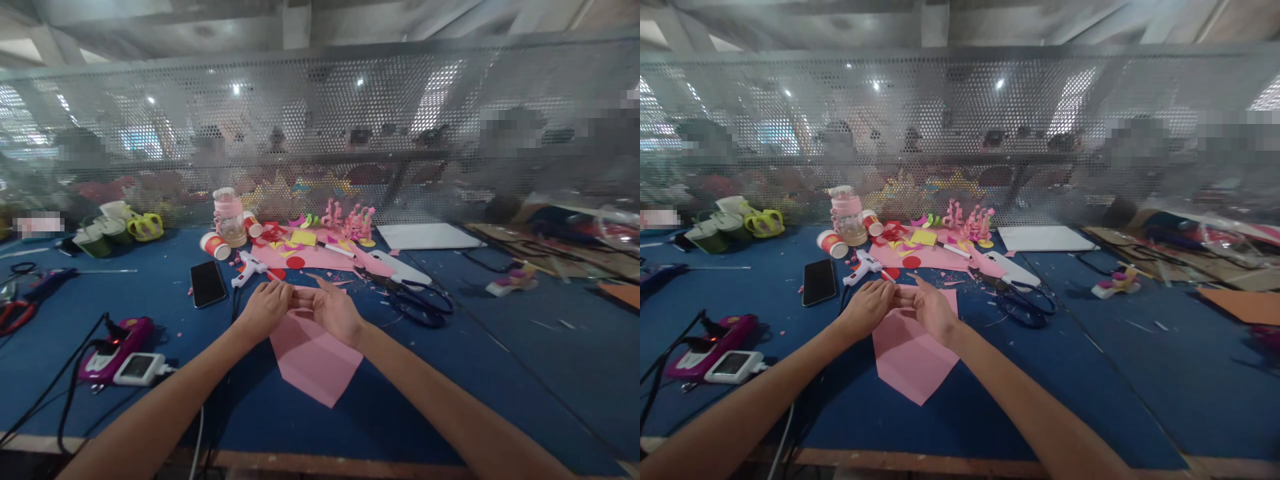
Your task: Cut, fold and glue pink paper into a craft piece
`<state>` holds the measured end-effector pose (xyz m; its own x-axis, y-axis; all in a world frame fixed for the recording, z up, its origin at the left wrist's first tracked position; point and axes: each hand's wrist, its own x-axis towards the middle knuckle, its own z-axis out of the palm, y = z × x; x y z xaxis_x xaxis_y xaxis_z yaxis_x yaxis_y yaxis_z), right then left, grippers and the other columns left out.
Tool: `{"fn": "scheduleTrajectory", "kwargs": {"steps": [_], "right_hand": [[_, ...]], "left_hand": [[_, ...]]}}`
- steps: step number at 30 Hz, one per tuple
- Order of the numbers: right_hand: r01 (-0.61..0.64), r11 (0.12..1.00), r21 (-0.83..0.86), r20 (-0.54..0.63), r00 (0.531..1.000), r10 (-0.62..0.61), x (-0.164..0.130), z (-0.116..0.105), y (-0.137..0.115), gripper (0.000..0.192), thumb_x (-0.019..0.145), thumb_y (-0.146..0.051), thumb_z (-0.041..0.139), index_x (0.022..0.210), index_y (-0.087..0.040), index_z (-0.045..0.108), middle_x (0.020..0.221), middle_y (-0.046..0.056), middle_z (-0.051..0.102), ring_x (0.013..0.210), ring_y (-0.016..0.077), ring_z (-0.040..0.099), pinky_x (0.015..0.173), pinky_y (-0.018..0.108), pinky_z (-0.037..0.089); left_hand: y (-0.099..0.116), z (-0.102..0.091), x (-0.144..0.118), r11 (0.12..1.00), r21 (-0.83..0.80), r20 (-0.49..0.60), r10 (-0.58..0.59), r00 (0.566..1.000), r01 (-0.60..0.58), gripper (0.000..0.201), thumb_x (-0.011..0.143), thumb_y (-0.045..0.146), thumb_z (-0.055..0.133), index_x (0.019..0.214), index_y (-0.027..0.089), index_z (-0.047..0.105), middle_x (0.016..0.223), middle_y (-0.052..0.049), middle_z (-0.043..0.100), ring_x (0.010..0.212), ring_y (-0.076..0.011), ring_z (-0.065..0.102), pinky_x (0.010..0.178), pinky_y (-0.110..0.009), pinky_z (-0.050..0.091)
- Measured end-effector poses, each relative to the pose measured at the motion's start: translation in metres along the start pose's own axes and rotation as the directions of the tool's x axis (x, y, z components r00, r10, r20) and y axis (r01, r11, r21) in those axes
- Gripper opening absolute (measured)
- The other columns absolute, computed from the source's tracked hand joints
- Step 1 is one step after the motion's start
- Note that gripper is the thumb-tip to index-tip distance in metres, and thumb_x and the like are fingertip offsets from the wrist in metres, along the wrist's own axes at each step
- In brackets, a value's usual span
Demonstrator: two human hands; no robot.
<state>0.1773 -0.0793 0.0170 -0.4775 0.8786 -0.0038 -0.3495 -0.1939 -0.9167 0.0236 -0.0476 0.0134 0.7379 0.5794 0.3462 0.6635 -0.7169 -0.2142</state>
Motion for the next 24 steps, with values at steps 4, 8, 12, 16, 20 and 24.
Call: {"fn": "scheduleTrajectory", "kwargs": {"steps": [4,8,12,16,20,24], "right_hand": [[0.016,0.999,-0.036,-0.002,1.000,-0.016,0.002,-0.002,0.002,0.064,0.077,-0.060,0.024,0.094,-0.013,0.064,0.100,0.014,0.064,0.100,0.0259,0.054,0.090,0.042,0.031],[-0.005,0.998,-0.061,0.011,1.000,0.006,0.002,-0.003,0.003,0.069,0.077,-0.062,0.021,0.095,-0.012,0.064,0.100,0.015,0.064,0.101,0.0263,0.054,0.091,0.042,0.031],[0.024,0.996,-0.089,-0.015,1.000,-0.026,0.003,-0.002,0.006,0.061,0.079,-0.060,0.025,0.098,-0.016,0.063,0.097,0.012,0.066,0.097,0.0239,0.056,0.091,0.042,0.032],[0.014,0.997,-0.081,-0.168,0.985,-0.028,0.005,-0.002,0.011,0.043,0.082,-0.052,0.035,0.103,-0.024,0.059,0.094,0.006,0.068,0.091,0.0199,0.060,0.089,0.041,0.034],[-0.014,0.996,-0.092,-0.215,0.977,-0.006,0.005,-0.001,0.012,0.042,0.082,-0.051,0.036,0.094,-0.021,0.064,0.091,0.008,0.068,0.093,0.0201,0.059,0.088,0.039,0.035],[-0.012,0.997,-0.073,-0.232,0.973,-0.005,0.005,-0.001,0.012,0.042,0.082,-0.050,0.037,0.088,-0.021,0.066,0.089,0.007,0.068,0.091,0.0192,0.060,0.087,0.038,0.036]], "left_hand": [[0.000,0.003,0.000,0.997,-0.070,0.042,-0.036,0.998,0.039,0.022,0.084,0.019,0.042,0.104,0.012,0.044,0.095,-0.011,0.059,0.092,-0.0207,0.055,0.073,-0.032,0.043],[-0.001,0.003,0.000,0.997,-0.060,0.082,-0.037,0.996,0.041,0.017,0.083,0.014,0.042,0.099,0.012,0.048,0.094,-0.010,0.060,0.091,-0.0200,0.055,0.073,-0.031,0.042],[-0.003,0.001,0.000,0.997,-0.070,0.082,-0.001,0.997,0.007,0.009,0.084,0.016,0.042,0.082,0.013,0.051,0.078,-0.007,0.060,0.076,-0.0177,0.056,0.069,-0.029,0.041],[-0.005,0.003,-0.001,0.996,-0.090,0.017,0.009,1.000,-0.008,0.012,0.084,0.020,0.044,0.079,0.013,0.052,0.072,-0.005,0.060,0.071,-0.0173,0.056,0.067,-0.029,0.040],[-0.005,0.005,-0.002,0.994,-0.107,-0.060,0.015,0.998,-0.021,0.013,0.084,0.023,0.045,0.082,0.013,0.053,0.074,-0.006,0.061,0.072,-0.0180,0.056,0.066,-0.029,0.040],[-0.006,0.006,-0.003,0.990,-0.136,-0.104,0.030,0.994,-0.044,0.013,0.084,0.021,0.043,0.084,0.013,0.054,0.076,-0.006,0.063,0.073,-0.0174,0.057,0.068,-0.029,0.041]]}}
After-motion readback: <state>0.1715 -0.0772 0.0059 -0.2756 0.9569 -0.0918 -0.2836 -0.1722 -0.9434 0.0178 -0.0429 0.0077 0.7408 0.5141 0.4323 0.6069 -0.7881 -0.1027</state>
